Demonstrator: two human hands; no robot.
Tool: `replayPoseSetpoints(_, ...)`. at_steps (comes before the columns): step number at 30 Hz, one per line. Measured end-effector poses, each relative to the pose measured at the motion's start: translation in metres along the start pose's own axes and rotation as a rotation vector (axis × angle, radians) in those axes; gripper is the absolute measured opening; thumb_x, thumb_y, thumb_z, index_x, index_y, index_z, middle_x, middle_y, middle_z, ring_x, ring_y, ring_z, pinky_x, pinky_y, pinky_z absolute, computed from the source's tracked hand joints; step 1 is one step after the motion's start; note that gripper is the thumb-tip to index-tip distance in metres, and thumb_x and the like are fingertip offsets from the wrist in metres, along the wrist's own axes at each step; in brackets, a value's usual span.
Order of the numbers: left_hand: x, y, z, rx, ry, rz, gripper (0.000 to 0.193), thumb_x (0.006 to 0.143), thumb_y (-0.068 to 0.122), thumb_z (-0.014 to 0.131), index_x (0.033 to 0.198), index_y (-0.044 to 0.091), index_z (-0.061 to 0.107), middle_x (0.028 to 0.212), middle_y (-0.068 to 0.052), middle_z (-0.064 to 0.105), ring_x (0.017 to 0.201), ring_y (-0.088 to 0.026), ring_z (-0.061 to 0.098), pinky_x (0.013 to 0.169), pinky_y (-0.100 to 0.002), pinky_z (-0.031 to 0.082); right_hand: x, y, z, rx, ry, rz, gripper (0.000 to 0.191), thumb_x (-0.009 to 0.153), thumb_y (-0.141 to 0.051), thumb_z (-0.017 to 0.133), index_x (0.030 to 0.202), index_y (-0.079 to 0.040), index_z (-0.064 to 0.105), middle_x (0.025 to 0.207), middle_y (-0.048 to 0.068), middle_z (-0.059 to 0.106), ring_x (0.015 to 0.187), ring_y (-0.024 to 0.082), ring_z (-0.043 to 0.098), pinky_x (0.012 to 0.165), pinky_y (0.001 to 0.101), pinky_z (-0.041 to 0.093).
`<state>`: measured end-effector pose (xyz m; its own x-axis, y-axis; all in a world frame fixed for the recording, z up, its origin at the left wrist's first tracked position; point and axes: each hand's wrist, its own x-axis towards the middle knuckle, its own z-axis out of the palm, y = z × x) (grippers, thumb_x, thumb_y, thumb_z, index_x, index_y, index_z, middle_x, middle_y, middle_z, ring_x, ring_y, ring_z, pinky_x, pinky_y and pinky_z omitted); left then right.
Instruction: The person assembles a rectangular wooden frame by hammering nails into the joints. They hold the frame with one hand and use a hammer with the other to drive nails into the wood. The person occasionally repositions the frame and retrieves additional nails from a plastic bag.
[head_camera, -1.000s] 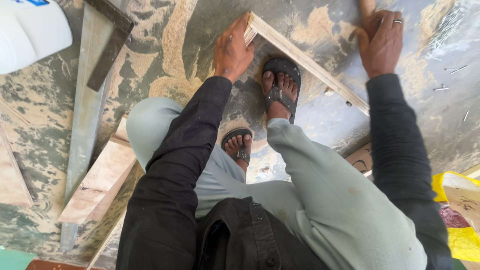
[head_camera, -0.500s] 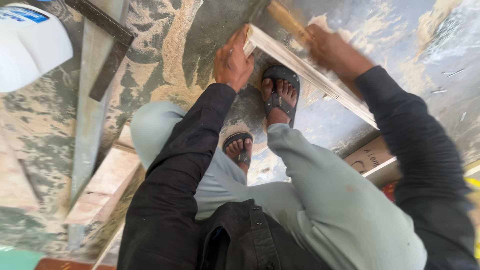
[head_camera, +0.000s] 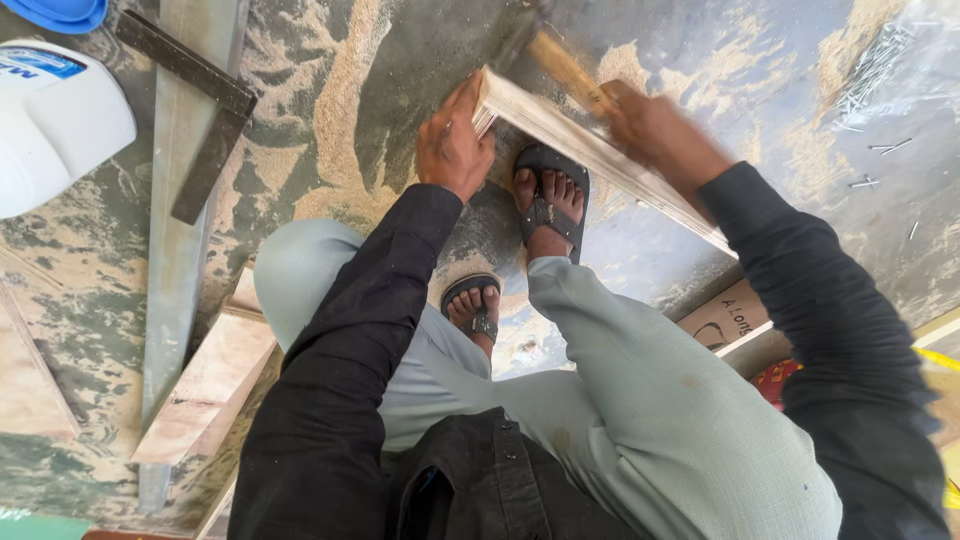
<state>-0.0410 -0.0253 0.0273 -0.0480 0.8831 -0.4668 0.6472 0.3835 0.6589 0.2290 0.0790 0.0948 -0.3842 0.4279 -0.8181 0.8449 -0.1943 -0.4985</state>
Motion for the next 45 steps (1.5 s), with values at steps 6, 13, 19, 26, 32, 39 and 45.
replayPoseSetpoints(6,0.001,0.008,-0.007,0.008,0.021,0.001,0.075,0.080,0.002,0.074,0.150,0.007,0.048,0.145,-0.018,0.059,0.126,-0.038,0.063,0.107,-0.042,0.051,0.005,-0.006,0.003,0.059,0.012,-0.132,0.037,0.112,-0.027,0.036,0.135,-0.001,0.050,0.070,0.009,0.062,0.054,0.017,0.061,0.049,0.0342,0.051)
replayPoseSetpoints(13,0.002,0.005,-0.003,0.001,-0.001,-0.026,0.073,0.081,0.002,0.074,0.149,0.003,0.048,0.148,-0.018,0.056,0.123,-0.038,0.065,0.104,-0.042,0.054,0.003,0.032,-0.006,0.318,0.164,-0.096,0.035,0.115,-0.028,0.039,0.131,0.001,0.049,0.082,0.006,0.058,0.058,0.013,0.053,0.048,0.0293,0.049)
replayPoseSetpoints(19,0.004,0.003,0.000,0.014,0.039,0.014,0.068,0.081,0.001,0.073,0.146,0.001,0.052,0.145,-0.019,0.059,0.122,-0.037,0.066,0.104,-0.043,0.054,-0.003,0.081,-0.020,0.045,0.453,-0.143,0.037,0.117,-0.030,0.052,0.136,0.002,0.056,0.084,0.009,0.062,0.066,0.018,0.061,0.058,0.0350,0.052)
replayPoseSetpoints(26,0.008,-0.003,0.002,0.159,0.099,0.073,0.066,0.079,0.006,0.076,0.142,0.002,0.056,0.139,-0.019,0.063,0.129,-0.038,0.061,0.112,-0.048,0.046,-0.011,0.126,0.000,-0.360,0.840,-0.479,0.029,0.114,-0.019,0.061,0.131,0.004,0.061,0.110,0.021,0.062,0.097,0.031,0.065,0.084,0.0433,0.056)
replayPoseSetpoints(32,0.017,-0.008,-0.001,0.168,0.079,0.126,0.076,0.070,0.013,0.084,0.138,-0.005,0.054,0.141,-0.026,0.058,0.130,-0.041,0.055,0.109,-0.053,0.039,-0.043,0.141,0.026,-0.034,0.570,-0.354,0.030,0.119,-0.031,0.051,0.128,-0.005,0.063,0.125,0.017,0.064,0.107,0.029,0.066,0.088,0.0440,0.058)
replayPoseSetpoints(39,0.019,-0.010,0.012,0.082,0.029,-0.026,0.064,0.084,0.006,0.076,0.144,-0.001,0.054,0.137,-0.019,0.065,0.119,-0.035,0.069,0.106,-0.046,0.055,-0.067,0.110,0.064,-0.187,0.416,-0.549,0.051,0.100,-0.040,0.068,0.136,-0.003,0.063,0.128,0.022,0.065,0.115,0.038,0.067,0.096,0.0472,0.056)
replayPoseSetpoints(45,0.018,-0.008,0.012,0.119,0.068,0.041,0.061,0.084,0.005,0.077,0.141,-0.002,0.055,0.137,-0.023,0.064,0.119,-0.038,0.067,0.102,-0.049,0.052,-0.068,0.089,0.065,-0.247,0.452,-0.473,0.047,0.092,-0.029,0.077,0.131,-0.003,0.068,0.124,0.017,0.071,0.105,0.033,0.071,0.088,0.0414,0.059)
